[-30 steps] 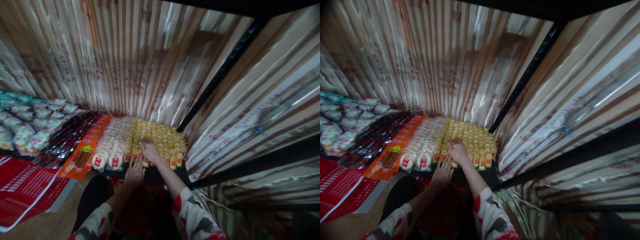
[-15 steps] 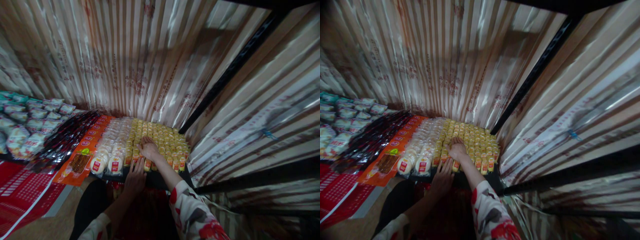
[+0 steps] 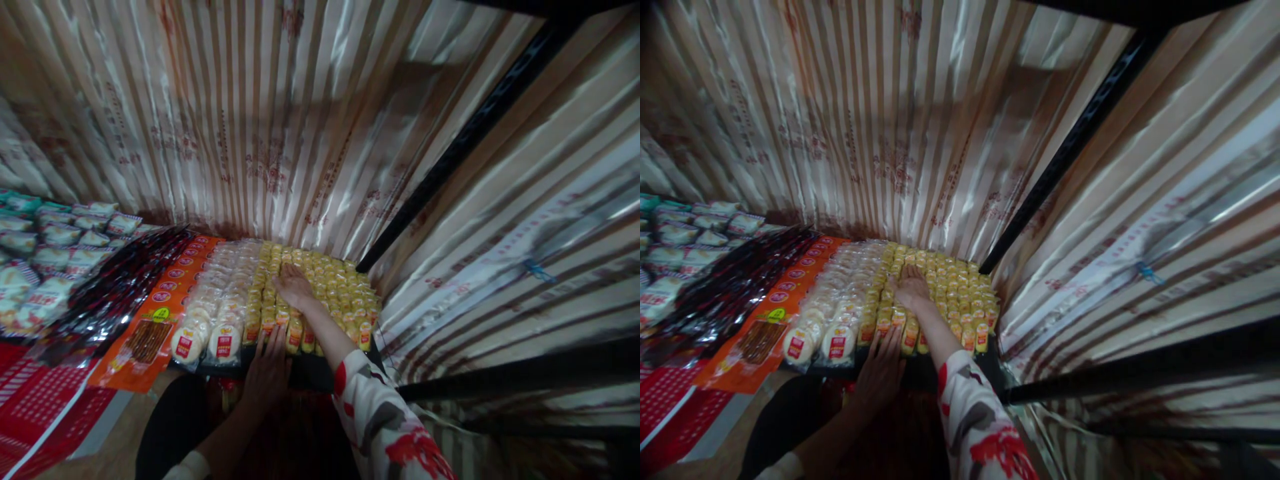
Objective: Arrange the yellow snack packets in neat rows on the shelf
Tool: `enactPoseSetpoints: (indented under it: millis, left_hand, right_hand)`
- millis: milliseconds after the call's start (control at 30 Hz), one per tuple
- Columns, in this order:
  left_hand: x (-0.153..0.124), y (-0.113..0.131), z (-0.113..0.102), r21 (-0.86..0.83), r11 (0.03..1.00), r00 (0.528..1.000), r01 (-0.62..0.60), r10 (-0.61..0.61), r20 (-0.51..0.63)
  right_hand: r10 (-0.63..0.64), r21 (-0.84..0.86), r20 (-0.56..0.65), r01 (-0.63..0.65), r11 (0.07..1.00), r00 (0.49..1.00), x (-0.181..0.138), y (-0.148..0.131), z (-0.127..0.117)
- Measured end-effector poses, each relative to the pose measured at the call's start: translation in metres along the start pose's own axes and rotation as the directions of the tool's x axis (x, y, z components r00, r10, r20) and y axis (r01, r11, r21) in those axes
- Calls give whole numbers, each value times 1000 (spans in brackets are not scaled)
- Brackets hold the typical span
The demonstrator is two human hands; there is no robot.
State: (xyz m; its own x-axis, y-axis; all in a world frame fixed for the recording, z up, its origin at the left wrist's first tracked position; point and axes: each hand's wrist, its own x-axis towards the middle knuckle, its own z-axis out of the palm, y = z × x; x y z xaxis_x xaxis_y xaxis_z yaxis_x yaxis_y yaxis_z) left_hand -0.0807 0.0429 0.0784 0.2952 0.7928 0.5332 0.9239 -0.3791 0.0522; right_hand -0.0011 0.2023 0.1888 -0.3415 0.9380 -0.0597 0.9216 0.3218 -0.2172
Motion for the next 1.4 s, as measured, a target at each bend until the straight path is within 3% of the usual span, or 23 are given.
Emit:
enactPoseSetpoints:
  millis: [467, 667, 867, 1267, 1400]
  left_hand:
    - [4, 0, -6, -11, 1000, 1000, 3, -3, -3]
    - [5, 0, -6, 4, 1000, 1000, -13, 13, -27]
    - [6, 0, -7, 41, 999, 998, -25, 28, -61]
    - [4, -1, -2, 18, 999, 997, -28, 29, -72]
    - [5, -1, -3, 18, 999, 996, -29, 30, -80]
  right_hand:
    - [-28, 38, -45, 30, 999, 999, 20, 5, 8]
    - [58, 71, -75, -52, 996, 996, 30, 5, 7]
    - [27, 88, -100, -18, 996, 995, 31, 3, 4]
    - [39, 22, -184, -35, 999, 982, 45, 9, -5]
    - [18, -8, -152, -20, 1000, 988, 54, 12, 0]
